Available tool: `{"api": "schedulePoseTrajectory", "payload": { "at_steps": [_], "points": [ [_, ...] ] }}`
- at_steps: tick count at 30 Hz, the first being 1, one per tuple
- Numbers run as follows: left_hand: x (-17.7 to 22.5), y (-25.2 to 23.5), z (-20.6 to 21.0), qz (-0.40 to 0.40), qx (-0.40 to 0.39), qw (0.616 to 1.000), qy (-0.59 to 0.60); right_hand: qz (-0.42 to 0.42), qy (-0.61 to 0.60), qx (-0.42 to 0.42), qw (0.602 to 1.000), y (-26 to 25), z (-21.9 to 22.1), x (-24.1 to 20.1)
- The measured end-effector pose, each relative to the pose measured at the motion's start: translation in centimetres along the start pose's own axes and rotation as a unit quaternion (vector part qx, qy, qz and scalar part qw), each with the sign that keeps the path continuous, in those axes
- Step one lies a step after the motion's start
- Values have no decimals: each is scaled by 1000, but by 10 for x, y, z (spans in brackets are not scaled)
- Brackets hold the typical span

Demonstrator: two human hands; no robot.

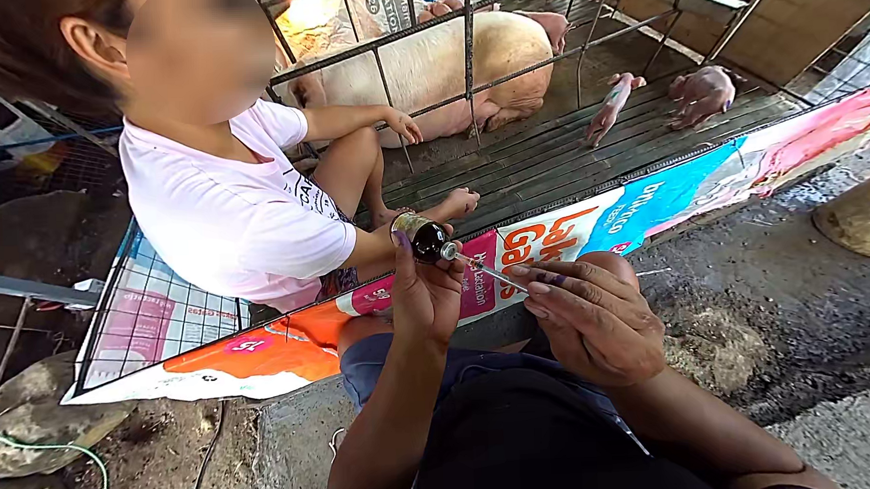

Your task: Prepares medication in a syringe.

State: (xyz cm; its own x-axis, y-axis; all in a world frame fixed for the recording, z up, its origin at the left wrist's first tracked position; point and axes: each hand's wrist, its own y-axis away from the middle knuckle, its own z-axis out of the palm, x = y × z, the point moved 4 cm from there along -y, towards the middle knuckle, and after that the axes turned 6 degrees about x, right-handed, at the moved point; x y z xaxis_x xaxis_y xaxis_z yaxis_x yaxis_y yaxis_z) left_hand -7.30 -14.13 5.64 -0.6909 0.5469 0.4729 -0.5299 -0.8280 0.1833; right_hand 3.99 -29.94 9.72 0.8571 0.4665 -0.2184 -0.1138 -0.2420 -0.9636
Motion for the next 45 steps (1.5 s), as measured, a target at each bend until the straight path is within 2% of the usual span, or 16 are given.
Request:
{"api": "schedulePoseTrajectory", "payload": {
  "at_steps": [8, 15, 18, 24, 28, 31, 34, 37, 40, 45],
  "points": [
    [0, 1, 0, 7, -11, 1000, -2, 2, 0, 3, 1000, 0, 0, -1],
    [17, 3, 12, 106, -79, 991, -36, 37, -14, 36, 999, 7, 0, 5],
    [34, 5, 23, 176, -122, 974, -70, 61, -19, 18, 998, 11, 1, 8],
    [70, 16, 47, 300, -203, 919, -158, 93, -64, -90, 990, 15, 9, 19],
    [82, 25, 60, 321, -248, 893, -196, 139, -113, -55, 982, 17, 9, 20],
    [86, 30, 62, 335, -262, 880, -210, 215, -215, -20, 953, 19, 7, 19],
    [89, 33, 59, 344, -262, 875, -217, 292, -360, 29, 885, 25, 9, 19],
    [91, 35, 59, 351, -269, 869, -221, 331, -450, 30, 829, 28, 13, 18],
    [93, 37, 58, 360, -264, 865, -230, 338, -485, 19, 806, 29, 16, 15],
    [96, 38, 52, 372, -248, 862, -239, 335, -495, 21, 802, 30, 18, 13]
  ]
}}
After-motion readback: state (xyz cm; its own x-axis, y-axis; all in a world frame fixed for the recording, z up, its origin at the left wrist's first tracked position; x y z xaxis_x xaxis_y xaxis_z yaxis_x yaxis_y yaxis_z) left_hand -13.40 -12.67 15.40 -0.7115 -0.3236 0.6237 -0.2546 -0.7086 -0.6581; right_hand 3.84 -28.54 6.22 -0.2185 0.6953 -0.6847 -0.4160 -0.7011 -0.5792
